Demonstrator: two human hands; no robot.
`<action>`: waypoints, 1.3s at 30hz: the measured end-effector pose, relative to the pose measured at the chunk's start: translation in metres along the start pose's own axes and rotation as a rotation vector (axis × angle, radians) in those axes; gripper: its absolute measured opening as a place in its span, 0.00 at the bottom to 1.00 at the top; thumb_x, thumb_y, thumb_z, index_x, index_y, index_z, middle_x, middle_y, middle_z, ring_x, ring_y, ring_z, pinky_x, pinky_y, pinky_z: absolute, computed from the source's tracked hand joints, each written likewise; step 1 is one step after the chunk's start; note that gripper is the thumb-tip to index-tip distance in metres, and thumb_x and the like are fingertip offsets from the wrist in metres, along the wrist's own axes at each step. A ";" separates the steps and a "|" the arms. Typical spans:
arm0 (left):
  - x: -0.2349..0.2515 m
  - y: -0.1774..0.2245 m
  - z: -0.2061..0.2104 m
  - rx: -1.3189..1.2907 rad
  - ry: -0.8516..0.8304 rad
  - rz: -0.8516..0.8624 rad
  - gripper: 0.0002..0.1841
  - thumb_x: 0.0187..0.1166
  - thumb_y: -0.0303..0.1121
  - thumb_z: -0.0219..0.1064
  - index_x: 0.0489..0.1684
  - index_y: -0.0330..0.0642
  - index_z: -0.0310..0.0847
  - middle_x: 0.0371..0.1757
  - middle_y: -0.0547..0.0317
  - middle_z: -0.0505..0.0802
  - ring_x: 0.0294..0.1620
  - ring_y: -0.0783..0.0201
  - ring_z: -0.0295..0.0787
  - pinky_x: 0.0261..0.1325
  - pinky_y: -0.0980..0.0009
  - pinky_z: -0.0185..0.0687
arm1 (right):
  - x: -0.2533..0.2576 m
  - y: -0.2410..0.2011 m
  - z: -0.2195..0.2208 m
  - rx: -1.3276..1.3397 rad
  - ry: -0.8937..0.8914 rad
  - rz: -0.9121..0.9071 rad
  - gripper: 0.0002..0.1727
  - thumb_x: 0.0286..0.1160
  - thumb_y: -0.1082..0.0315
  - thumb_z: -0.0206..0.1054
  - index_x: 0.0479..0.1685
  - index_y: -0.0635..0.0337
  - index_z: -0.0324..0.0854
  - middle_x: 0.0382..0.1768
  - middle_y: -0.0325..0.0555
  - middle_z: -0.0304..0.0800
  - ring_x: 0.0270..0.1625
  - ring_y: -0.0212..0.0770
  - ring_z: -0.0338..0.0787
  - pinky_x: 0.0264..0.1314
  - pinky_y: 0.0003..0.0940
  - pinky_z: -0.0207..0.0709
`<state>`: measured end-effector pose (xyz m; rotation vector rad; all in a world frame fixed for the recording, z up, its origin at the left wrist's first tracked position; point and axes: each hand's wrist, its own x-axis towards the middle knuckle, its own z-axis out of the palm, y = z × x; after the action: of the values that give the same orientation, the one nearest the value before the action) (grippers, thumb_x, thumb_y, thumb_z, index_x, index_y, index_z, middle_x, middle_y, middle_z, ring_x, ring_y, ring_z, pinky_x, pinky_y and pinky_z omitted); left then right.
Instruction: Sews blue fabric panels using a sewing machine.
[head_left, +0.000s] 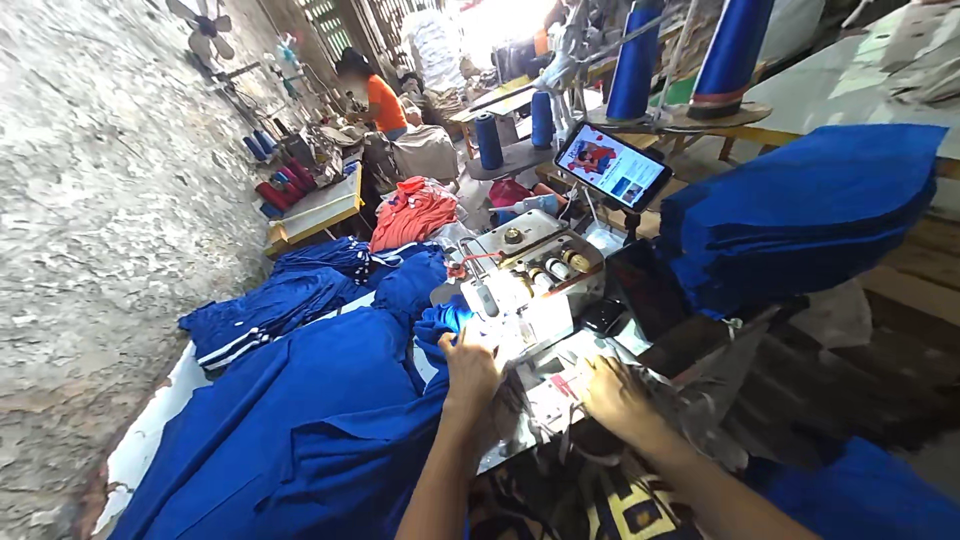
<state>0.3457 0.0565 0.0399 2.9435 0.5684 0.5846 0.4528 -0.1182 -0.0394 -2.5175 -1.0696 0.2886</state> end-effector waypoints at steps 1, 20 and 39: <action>0.003 -0.008 0.002 -0.097 0.013 -0.023 0.13 0.71 0.34 0.73 0.46 0.36 0.95 0.51 0.41 0.96 0.59 0.41 0.91 0.73 0.34 0.64 | 0.000 0.000 0.001 -0.015 -0.017 0.009 0.22 0.82 0.71 0.61 0.72 0.72 0.79 0.66 0.72 0.83 0.73 0.70 0.80 0.77 0.62 0.68; -0.035 0.025 0.008 -0.584 0.220 -0.563 0.15 0.85 0.23 0.57 0.60 0.19 0.83 0.80 0.25 0.76 0.87 0.37 0.67 0.87 0.47 0.59 | -0.006 -0.015 -0.009 0.874 0.173 0.006 0.16 0.91 0.72 0.48 0.65 0.72 0.75 0.50 0.56 0.86 0.47 0.39 0.86 0.52 0.37 0.80; -0.049 0.045 0.038 -0.586 0.421 -0.492 0.12 0.81 0.25 0.63 0.43 0.24 0.91 0.79 0.21 0.75 0.89 0.24 0.54 0.88 0.31 0.40 | 0.039 -0.083 -0.015 0.024 0.724 -0.552 0.04 0.58 0.80 0.69 0.29 0.71 0.89 0.34 0.63 0.91 0.39 0.63 0.93 0.41 0.57 0.84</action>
<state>0.3336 -0.0037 -0.0051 2.0417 0.9261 1.0822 0.4305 -0.0415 0.0078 -1.9169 -1.3306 -0.6977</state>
